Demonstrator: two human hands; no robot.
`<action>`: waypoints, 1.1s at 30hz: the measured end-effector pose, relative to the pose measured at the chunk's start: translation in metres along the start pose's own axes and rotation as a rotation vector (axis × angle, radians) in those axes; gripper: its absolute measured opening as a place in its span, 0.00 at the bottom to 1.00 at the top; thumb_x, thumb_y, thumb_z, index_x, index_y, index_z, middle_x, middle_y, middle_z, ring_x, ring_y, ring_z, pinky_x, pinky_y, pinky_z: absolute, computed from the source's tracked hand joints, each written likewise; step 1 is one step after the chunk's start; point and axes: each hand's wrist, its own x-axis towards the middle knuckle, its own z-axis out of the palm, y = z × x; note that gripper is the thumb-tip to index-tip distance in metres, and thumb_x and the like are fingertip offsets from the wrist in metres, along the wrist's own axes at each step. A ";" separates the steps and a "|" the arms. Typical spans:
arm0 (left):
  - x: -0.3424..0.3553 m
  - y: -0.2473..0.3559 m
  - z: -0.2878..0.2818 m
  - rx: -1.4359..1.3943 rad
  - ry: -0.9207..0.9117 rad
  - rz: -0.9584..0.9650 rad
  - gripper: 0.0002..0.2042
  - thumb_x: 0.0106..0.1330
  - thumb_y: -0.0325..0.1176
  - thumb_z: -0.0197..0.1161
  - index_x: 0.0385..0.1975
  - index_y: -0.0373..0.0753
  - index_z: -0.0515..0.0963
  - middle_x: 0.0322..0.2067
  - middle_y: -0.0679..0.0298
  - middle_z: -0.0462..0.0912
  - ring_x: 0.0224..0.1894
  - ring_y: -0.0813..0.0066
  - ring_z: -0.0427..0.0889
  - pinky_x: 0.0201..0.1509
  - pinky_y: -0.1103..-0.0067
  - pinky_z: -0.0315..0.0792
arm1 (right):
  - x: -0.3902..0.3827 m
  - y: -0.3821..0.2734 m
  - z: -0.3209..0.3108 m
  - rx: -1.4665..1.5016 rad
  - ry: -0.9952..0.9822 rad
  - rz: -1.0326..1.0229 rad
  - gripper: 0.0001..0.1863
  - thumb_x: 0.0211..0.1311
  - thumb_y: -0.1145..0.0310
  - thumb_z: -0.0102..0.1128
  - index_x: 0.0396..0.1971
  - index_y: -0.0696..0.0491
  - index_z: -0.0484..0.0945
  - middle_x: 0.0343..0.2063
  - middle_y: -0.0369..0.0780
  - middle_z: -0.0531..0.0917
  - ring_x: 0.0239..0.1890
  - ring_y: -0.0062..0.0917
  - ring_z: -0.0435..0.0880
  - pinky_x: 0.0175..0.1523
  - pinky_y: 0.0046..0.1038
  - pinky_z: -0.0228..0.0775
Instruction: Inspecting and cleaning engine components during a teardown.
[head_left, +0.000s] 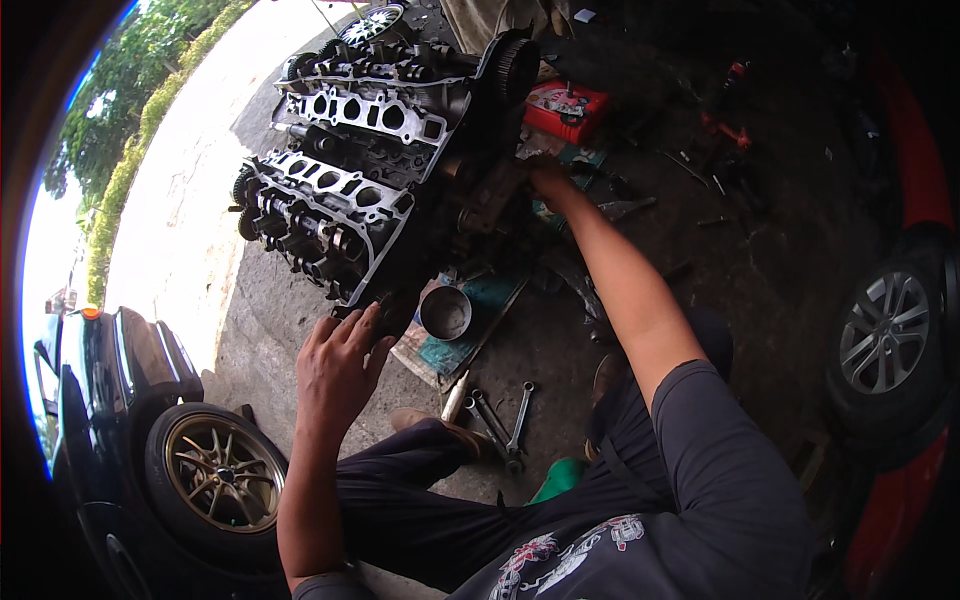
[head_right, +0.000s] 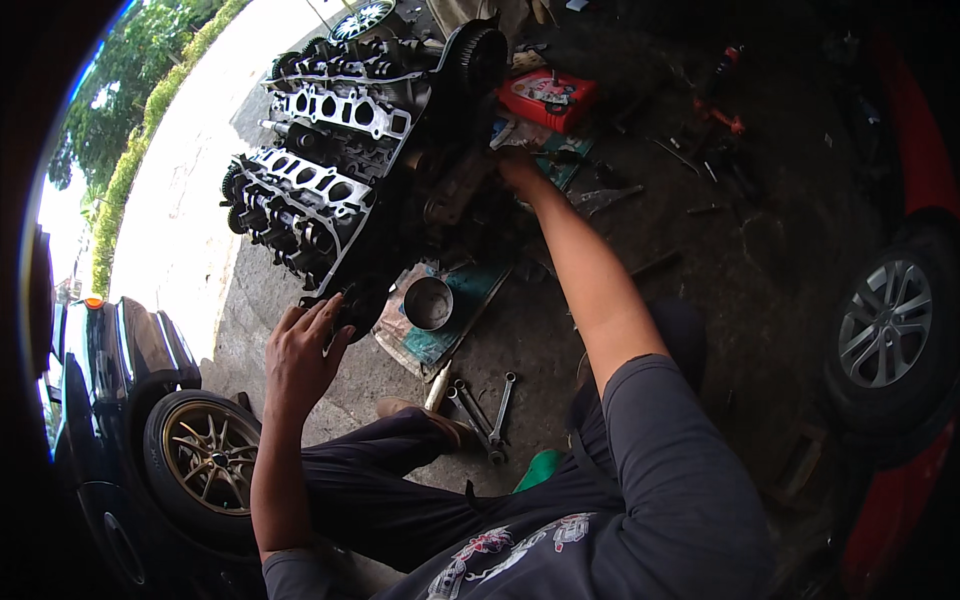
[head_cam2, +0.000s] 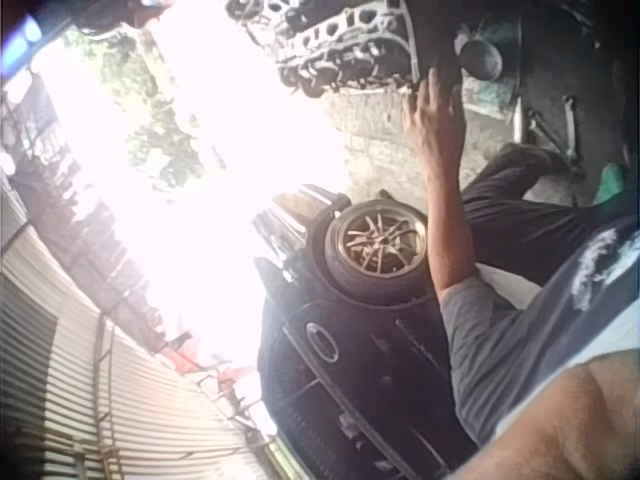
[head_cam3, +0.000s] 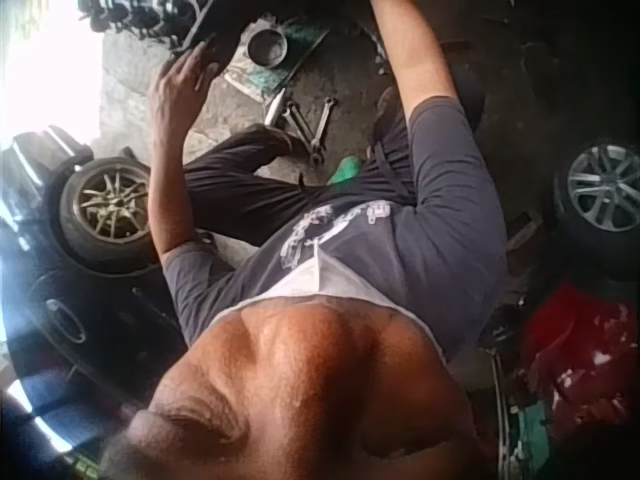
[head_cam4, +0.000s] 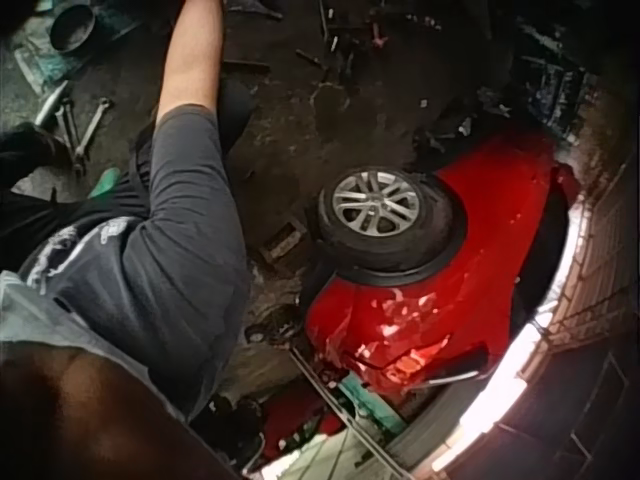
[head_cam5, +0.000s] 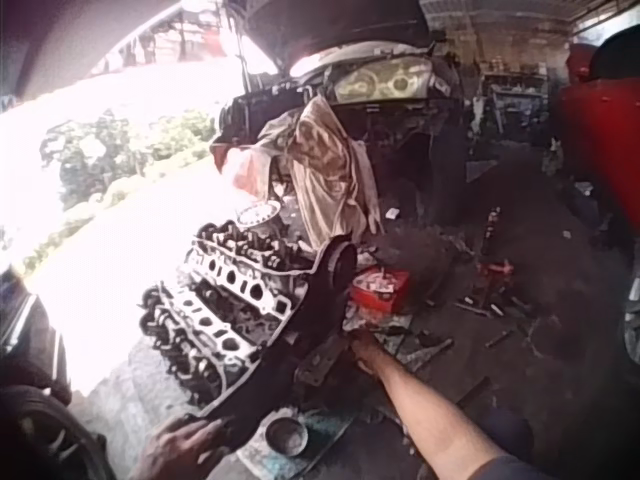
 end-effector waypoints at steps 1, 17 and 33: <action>0.000 0.000 0.000 -0.005 -0.004 -0.006 0.19 0.63 0.36 0.66 0.53 0.37 0.80 0.46 0.58 0.85 0.41 0.63 0.81 0.47 0.70 0.76 | 0.001 0.002 0.000 -0.034 0.032 -0.048 0.12 0.66 0.61 0.57 0.37 0.55 0.79 0.30 0.35 0.80 0.27 0.21 0.75 0.33 0.29 0.68; 0.004 0.005 0.005 0.015 -0.010 -0.035 0.17 0.65 0.37 0.65 0.52 0.38 0.80 0.46 0.58 0.86 0.42 0.61 0.83 0.48 0.70 0.76 | -0.003 -0.009 -0.013 -0.466 -0.015 -0.295 0.18 0.68 0.60 0.54 0.36 0.62 0.81 0.30 0.48 0.85 0.35 0.35 0.85 0.42 0.37 0.74; 0.005 0.004 0.004 0.039 -0.009 -0.061 0.17 0.65 0.40 0.65 0.51 0.39 0.81 0.45 0.59 0.86 0.42 0.62 0.83 0.47 0.69 0.77 | 0.004 -0.009 -0.015 -0.735 -0.021 -0.519 0.19 0.66 0.56 0.55 0.40 0.59 0.82 0.36 0.50 0.85 0.42 0.41 0.85 0.49 0.39 0.74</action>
